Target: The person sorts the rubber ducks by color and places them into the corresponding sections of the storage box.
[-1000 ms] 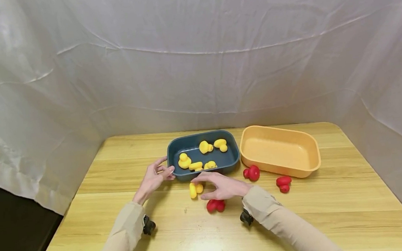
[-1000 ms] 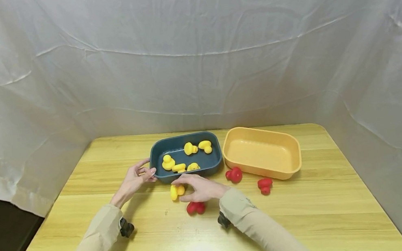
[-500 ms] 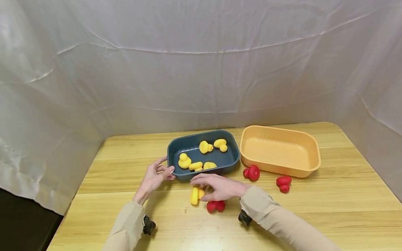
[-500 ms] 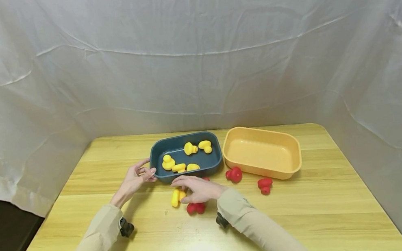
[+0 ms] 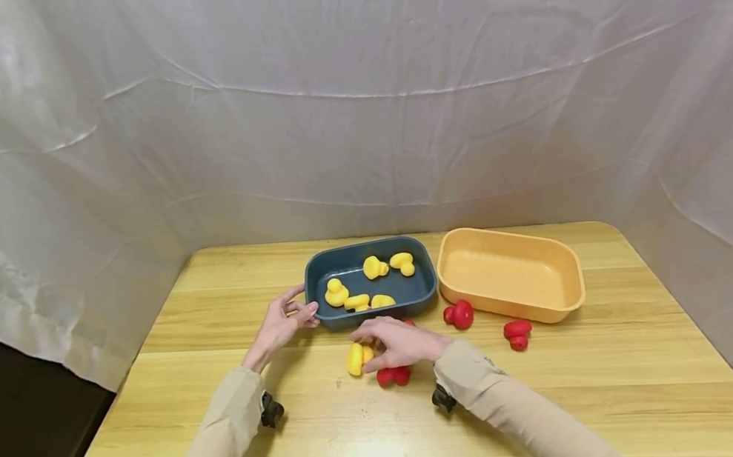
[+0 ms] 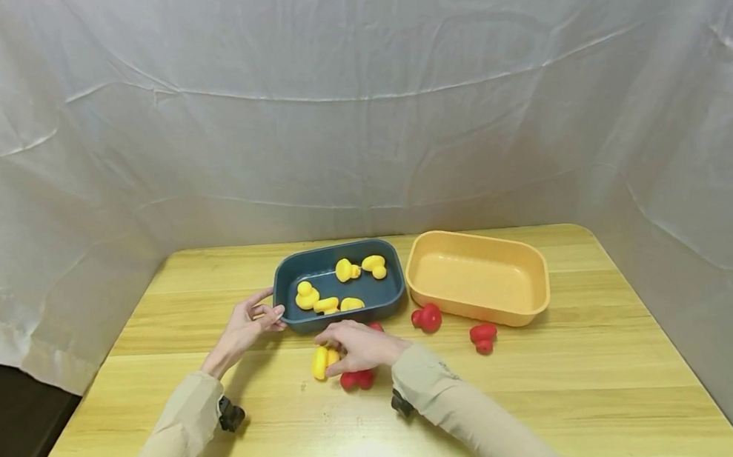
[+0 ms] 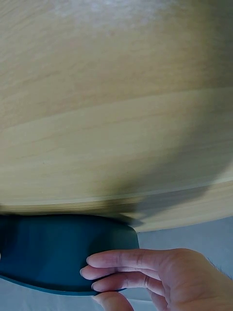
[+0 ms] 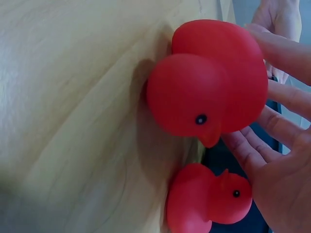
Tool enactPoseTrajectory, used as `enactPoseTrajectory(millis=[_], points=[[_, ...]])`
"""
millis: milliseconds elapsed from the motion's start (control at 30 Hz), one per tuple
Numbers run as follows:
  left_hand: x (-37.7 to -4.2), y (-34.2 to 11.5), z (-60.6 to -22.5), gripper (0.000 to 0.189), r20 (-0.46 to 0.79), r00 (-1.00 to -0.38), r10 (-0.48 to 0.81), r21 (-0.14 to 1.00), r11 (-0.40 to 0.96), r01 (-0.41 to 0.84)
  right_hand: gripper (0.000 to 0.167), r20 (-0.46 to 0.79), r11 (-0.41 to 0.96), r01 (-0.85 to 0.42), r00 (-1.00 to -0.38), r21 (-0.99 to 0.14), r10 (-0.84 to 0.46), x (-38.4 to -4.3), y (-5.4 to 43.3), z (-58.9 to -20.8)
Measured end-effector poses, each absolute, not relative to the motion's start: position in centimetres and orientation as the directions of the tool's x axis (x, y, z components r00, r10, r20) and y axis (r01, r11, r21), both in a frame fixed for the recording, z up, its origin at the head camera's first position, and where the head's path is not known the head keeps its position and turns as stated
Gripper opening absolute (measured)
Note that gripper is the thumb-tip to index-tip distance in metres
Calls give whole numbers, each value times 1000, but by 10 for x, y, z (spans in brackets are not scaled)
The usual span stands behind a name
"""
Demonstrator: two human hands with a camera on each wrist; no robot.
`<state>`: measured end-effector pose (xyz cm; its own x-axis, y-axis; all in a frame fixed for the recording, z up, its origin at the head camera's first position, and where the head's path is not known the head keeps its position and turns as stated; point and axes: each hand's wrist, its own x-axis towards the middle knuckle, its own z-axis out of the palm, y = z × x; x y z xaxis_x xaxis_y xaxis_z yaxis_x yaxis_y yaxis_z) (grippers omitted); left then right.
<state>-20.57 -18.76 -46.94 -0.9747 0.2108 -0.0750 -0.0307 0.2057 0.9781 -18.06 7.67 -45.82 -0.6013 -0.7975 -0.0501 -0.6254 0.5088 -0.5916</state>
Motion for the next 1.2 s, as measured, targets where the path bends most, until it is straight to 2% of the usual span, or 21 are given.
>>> enactPoseTrajectory(millis=[233, 733, 1200], points=[[-206, -188, -470, 65, -74, -974, 213, 977, 209, -29, 60, -94, 575, -585, -650, -572, -754, -179, 74, -459], [-206, -188, -469, 65, -78, -974, 213, 978, 207, -33, 52, -82, 579, -620, -642, -529, -763, -178, 68, -461], [-206, -188, -469, 64, -74, -974, 213, 976, 217, -27, 47, -87, 578, -607, -645, -546, -759, -177, 66, -462]])
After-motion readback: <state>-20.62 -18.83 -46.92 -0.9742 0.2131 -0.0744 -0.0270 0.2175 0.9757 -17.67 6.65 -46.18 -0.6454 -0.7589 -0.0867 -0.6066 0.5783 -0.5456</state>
